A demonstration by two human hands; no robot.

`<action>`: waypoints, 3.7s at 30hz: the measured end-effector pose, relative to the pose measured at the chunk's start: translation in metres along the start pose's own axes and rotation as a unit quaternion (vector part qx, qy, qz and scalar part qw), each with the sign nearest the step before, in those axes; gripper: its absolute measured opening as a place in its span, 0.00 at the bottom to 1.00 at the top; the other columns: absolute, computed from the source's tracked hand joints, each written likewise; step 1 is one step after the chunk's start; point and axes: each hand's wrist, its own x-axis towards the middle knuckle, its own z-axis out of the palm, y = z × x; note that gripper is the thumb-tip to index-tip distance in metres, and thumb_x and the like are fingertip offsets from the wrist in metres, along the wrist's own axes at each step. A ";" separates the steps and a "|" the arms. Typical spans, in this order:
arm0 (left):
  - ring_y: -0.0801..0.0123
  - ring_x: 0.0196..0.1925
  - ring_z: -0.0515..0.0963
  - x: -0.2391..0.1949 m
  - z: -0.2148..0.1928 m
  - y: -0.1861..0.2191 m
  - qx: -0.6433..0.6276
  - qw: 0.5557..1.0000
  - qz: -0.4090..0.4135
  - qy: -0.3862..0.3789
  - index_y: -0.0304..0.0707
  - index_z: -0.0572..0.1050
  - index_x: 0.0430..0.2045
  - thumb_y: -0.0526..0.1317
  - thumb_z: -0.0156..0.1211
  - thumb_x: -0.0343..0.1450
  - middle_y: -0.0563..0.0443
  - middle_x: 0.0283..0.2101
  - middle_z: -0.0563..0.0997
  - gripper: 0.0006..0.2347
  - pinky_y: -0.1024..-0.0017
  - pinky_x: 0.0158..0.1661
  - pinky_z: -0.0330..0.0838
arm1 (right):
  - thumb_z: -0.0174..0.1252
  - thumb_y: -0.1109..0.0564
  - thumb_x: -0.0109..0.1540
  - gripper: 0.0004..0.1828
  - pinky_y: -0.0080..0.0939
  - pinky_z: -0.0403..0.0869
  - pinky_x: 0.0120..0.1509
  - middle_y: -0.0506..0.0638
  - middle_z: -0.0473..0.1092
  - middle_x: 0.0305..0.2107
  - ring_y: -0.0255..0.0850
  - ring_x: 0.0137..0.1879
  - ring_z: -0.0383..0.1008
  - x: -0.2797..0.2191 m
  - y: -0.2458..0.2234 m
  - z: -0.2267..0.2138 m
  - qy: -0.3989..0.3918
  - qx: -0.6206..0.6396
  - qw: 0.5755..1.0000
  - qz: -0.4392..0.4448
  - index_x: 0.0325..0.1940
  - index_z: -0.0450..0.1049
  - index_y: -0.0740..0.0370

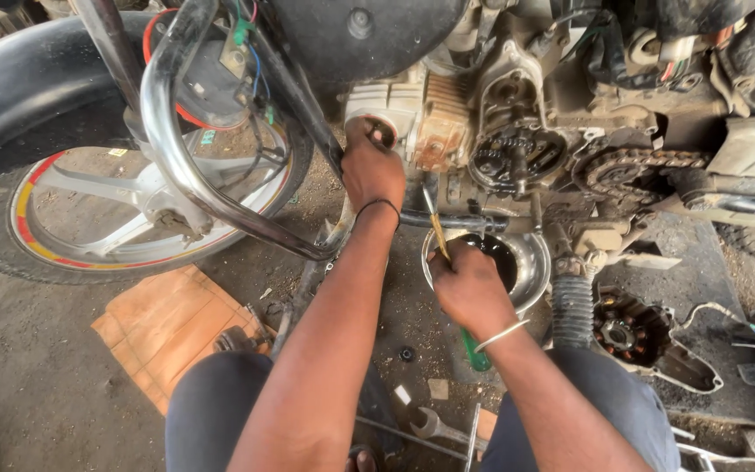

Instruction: Repair a motorcycle engine by adjusting components near the cylinder and timing area.

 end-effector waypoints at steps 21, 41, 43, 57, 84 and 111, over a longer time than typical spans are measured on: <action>0.41 0.53 0.80 0.002 -0.017 0.014 0.025 0.996 -0.061 -0.059 0.42 0.60 0.58 0.37 0.57 0.71 0.32 0.53 0.79 0.21 0.51 0.53 0.75 | 0.52 0.55 0.62 0.16 0.58 0.73 0.59 0.75 0.73 0.42 0.67 0.53 0.75 0.144 0.003 0.034 -0.016 -0.110 0.975 -0.191 0.46 0.76 0.71; 0.34 0.44 0.81 0.009 -0.033 -0.008 0.083 0.992 0.036 -0.093 0.46 0.70 0.52 0.42 0.53 0.74 0.29 0.37 0.82 0.13 0.43 0.44 0.74 | 0.57 0.57 0.64 0.09 0.60 0.74 0.45 0.72 0.74 0.33 0.66 0.40 0.77 0.134 -0.011 0.034 0.012 -0.076 0.948 -0.308 0.39 0.75 0.68; 0.36 0.43 0.82 0.003 -0.040 -0.003 0.113 0.988 0.065 -0.086 0.44 0.72 0.49 0.45 0.59 0.71 0.31 0.36 0.83 0.14 0.45 0.43 0.76 | 0.56 0.62 0.60 0.06 0.58 0.76 0.45 0.72 0.74 0.32 0.67 0.40 0.76 0.138 -0.005 0.046 0.043 -0.077 0.917 -0.388 0.37 0.74 0.71; 0.49 0.34 0.86 -0.151 -0.125 -0.030 -0.103 0.974 0.181 0.086 0.31 0.71 0.49 0.38 0.55 0.79 0.36 0.34 0.83 0.09 0.61 0.33 0.78 | 0.60 0.43 0.61 0.19 0.48 0.76 0.37 0.52 0.77 0.26 0.43 0.29 0.75 0.010 -0.065 -0.073 -0.237 -0.268 0.889 -0.284 0.49 0.80 0.57; 0.41 0.54 0.81 -0.141 -0.059 -0.350 0.156 0.883 -0.443 -0.028 0.28 0.82 0.38 0.42 0.62 0.65 0.29 0.49 0.81 0.15 0.55 0.54 0.74 | 0.56 0.45 0.66 0.19 0.54 0.76 0.54 0.61 0.75 0.38 0.52 0.44 0.79 0.029 -0.064 0.026 -0.306 -0.483 0.802 -0.174 0.47 0.77 0.63; 0.45 0.51 0.80 -0.068 -0.065 -0.078 0.226 0.837 0.118 -0.484 0.41 0.76 0.49 0.53 0.60 0.70 0.37 0.44 0.82 0.19 0.53 0.52 0.72 | 0.55 0.47 0.65 0.19 0.55 0.71 0.61 0.63 0.75 0.46 0.58 0.55 0.75 0.069 -0.024 -0.011 -0.110 -0.247 0.949 -0.163 0.53 0.76 0.61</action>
